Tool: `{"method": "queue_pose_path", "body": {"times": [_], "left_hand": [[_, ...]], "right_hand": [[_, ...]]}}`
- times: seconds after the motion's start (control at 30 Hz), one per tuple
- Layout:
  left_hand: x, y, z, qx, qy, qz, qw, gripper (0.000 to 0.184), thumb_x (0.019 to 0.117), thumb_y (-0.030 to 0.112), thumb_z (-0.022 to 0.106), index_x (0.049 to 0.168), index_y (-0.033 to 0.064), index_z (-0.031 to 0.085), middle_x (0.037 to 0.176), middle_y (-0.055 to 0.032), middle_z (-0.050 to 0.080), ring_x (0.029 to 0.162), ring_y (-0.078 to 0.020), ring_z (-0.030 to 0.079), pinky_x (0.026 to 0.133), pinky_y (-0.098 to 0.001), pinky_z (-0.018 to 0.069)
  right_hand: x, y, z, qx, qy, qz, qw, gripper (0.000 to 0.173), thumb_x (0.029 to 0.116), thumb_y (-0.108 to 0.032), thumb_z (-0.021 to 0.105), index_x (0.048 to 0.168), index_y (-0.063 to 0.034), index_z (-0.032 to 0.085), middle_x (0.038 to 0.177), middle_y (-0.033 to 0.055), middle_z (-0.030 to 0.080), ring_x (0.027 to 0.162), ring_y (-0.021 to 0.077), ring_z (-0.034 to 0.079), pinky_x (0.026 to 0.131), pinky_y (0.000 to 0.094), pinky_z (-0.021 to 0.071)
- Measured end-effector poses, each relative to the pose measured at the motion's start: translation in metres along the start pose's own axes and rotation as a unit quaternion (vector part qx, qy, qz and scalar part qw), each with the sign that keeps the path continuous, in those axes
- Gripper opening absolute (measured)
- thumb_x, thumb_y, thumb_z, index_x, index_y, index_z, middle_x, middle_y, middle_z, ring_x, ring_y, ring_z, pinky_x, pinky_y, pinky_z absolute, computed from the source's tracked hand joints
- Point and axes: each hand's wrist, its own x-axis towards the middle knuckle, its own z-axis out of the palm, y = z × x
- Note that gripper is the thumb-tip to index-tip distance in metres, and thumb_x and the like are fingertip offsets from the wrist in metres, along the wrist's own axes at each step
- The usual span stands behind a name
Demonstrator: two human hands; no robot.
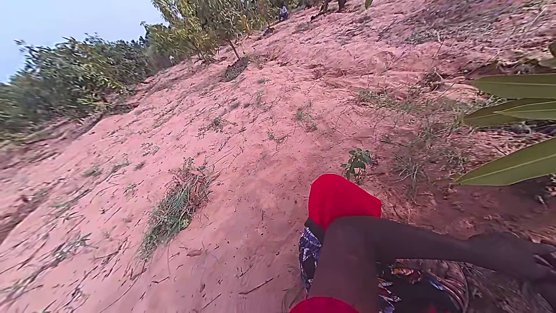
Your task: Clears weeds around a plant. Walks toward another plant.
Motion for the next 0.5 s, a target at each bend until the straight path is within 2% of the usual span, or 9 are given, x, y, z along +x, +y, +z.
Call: {"method": "queue_pose_path", "body": {"times": [0.1,0.17,0.2,0.23,0.27,0.3,0.37,0.43,0.5], "left_hand": [[-0.015,0.025,-0.009,0.011,-0.039,-0.081,0.996,0.035,0.1056,0.006,0.053,0.135,-0.0132,0.056,0.131,-0.0333,0.061,0.126,-0.0432,0.059,0.106,-0.0548,0.0446],[-0.016,0.029,-0.007,0.019,-0.056,-0.113,0.992,0.034,0.1065,0.010,0.053,0.131,-0.0137,0.059,0.130,-0.0324,0.062,0.126,-0.0414,0.060,0.106,-0.0529,0.0459],[-0.011,0.023,0.001,0.023,-0.037,-0.122,0.992,0.035,0.1068,0.015,0.054,0.128,-0.0124,0.061,0.128,-0.0308,0.064,0.124,-0.0406,0.061,0.104,-0.0537,0.0462],[-0.007,0.016,0.014,0.037,0.015,-0.120,0.992,0.037,0.1065,0.020,0.056,0.125,-0.0113,0.064,0.125,-0.0298,0.066,0.123,-0.0409,0.061,0.105,-0.0555,0.0448],[0.001,0.007,0.034,0.052,0.103,-0.113,0.987,0.038,0.1040,0.023,0.059,0.119,-0.0104,0.067,0.119,-0.0288,0.068,0.120,-0.0418,0.062,0.106,-0.0580,0.0431],[0.009,0.000,0.049,0.068,0.182,-0.102,0.976,0.036,0.1003,0.023,0.063,0.114,-0.0099,0.069,0.112,-0.0278,0.071,0.115,-0.0416,0.065,0.105,-0.0599,0.0430],[0.000,0.014,0.016,0.099,0.036,-0.121,0.987,0.035,0.1058,0.021,0.057,0.128,-0.0048,0.065,0.129,-0.0220,0.067,0.131,-0.0368,0.056,0.111,-0.0580,0.0389],[-0.009,0.028,-0.005,0.111,-0.015,-0.113,0.987,0.032,0.1053,0.016,0.057,0.129,-0.0047,0.065,0.130,-0.0224,0.067,0.131,-0.0377,0.057,0.111,-0.0598,0.0385],[-0.017,0.039,-0.016,0.108,-0.010,-0.116,0.987,0.032,0.1047,0.011,0.057,0.131,-0.0066,0.063,0.132,-0.0249,0.064,0.131,-0.0385,0.056,0.113,-0.0594,0.0353]], "right_hand": [[-0.025,-0.007,0.018,0.069,-0.065,0.004,0.996,0.026,0.1116,-0.021,0.035,0.117,-0.0038,0.054,0.087,0.0009,0.065,0.074,0.0085,0.065,0.070,0.0279,0.0563],[-0.063,-0.032,0.033,0.043,-0.178,0.005,0.983,0.027,0.1123,-0.012,0.025,0.121,0.0019,0.047,0.092,0.0031,0.065,0.083,0.0074,0.067,0.079,0.0260,0.0577],[-0.108,-0.055,0.094,0.011,0.072,0.051,0.996,0.024,0.1123,-0.011,0.030,0.105,-0.0032,0.052,0.075,0.0011,0.058,0.066,0.0056,0.060,0.067,0.0216,0.0538],[-0.123,-0.071,0.123,-0.023,0.163,0.100,0.981,0.023,0.1125,-0.011,0.030,0.099,-0.0085,0.048,0.070,-0.0010,0.054,0.061,0.0043,0.057,0.063,0.0196,0.0526],[-0.121,-0.073,0.127,-0.016,0.171,0.116,0.978,0.023,0.1128,-0.014,0.028,0.099,-0.0105,0.047,0.071,-0.0016,0.054,0.061,0.0048,0.058,0.063,0.0208,0.0538],[-0.105,-0.062,0.109,0.027,0.104,0.115,0.988,0.026,0.1139,-0.019,0.025,0.102,-0.0117,0.047,0.075,-0.0019,0.057,0.068,0.0063,0.062,0.068,0.0242,0.0565],[-0.039,-0.022,0.042,0.169,-0.148,0.098,0.969,0.033,0.1126,-0.026,0.024,0.113,-0.0082,0.052,0.092,0.0050,0.070,0.088,0.0167,0.072,0.084,0.0389,0.0609],[-0.025,-0.016,0.039,0.203,-0.145,0.083,0.965,0.031,0.1115,-0.024,0.028,0.117,-0.0054,0.052,0.093,0.0090,0.069,0.085,0.0200,0.071,0.080,0.0418,0.0609],[-0.030,-0.021,0.044,0.190,-0.142,0.059,0.970,0.032,0.1126,-0.022,0.024,0.125,-0.0044,0.048,0.101,0.0095,0.067,0.092,0.0187,0.069,0.087,0.0393,0.0594]]}}
